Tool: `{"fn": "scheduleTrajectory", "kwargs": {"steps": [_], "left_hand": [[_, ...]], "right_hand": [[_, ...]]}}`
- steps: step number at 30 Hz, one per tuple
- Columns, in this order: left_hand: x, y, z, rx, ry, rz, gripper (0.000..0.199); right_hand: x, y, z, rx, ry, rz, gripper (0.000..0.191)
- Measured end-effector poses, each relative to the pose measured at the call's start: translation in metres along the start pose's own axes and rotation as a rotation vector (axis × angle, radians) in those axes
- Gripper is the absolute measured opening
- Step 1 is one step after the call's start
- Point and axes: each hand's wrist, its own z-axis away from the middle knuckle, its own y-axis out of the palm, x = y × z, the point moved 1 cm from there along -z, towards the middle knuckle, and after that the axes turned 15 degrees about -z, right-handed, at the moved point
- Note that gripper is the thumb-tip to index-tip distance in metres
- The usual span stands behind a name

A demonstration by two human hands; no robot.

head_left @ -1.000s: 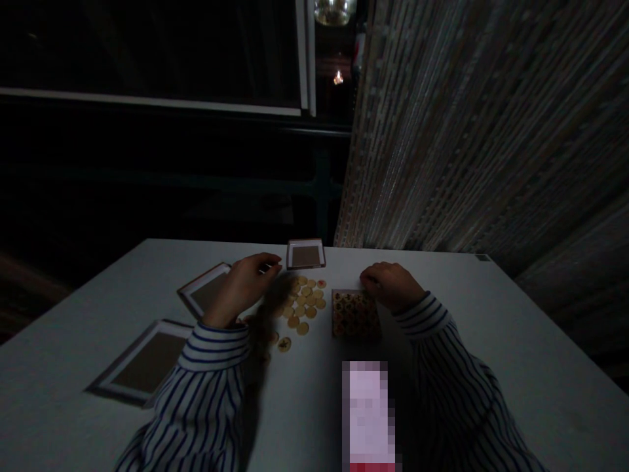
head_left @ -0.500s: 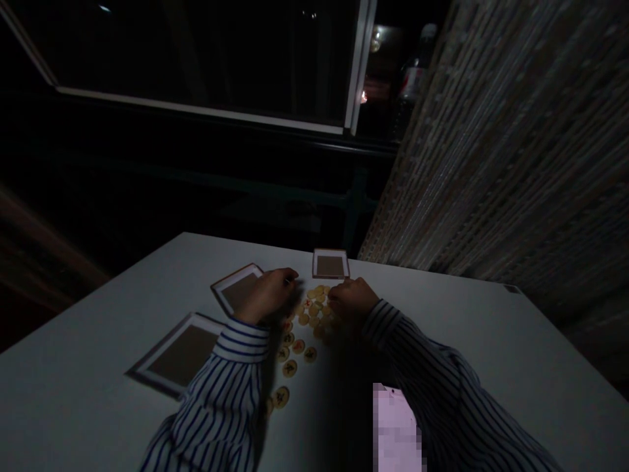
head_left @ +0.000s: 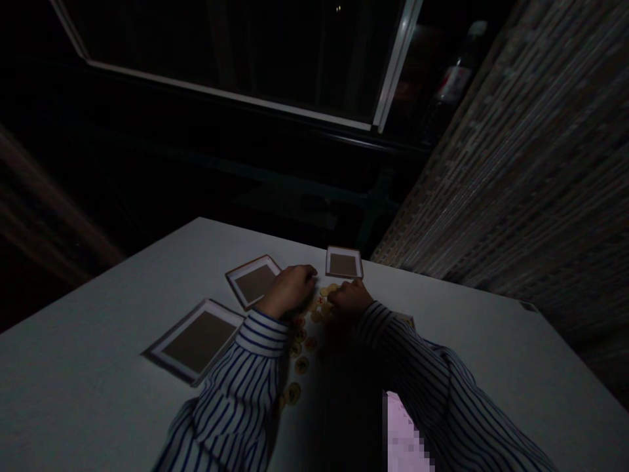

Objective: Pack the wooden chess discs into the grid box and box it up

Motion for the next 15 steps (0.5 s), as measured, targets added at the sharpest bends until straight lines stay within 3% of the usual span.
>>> {"fn": "scheduleTrajectory", "kwargs": {"steps": [8, 15], "left_hand": [[-0.002, -0.002, 0.001, 0.004, 0.000, 0.004, 0.028], [-0.003, -0.002, 0.001, -0.005, 0.001, 0.042, 0.028]], "right_hand": [[-0.002, -0.005, 0.003, -0.041, 0.035, -0.007, 0.027], [-0.012, -0.014, 0.007, -0.089, 0.072, -0.158, 0.029]]}}
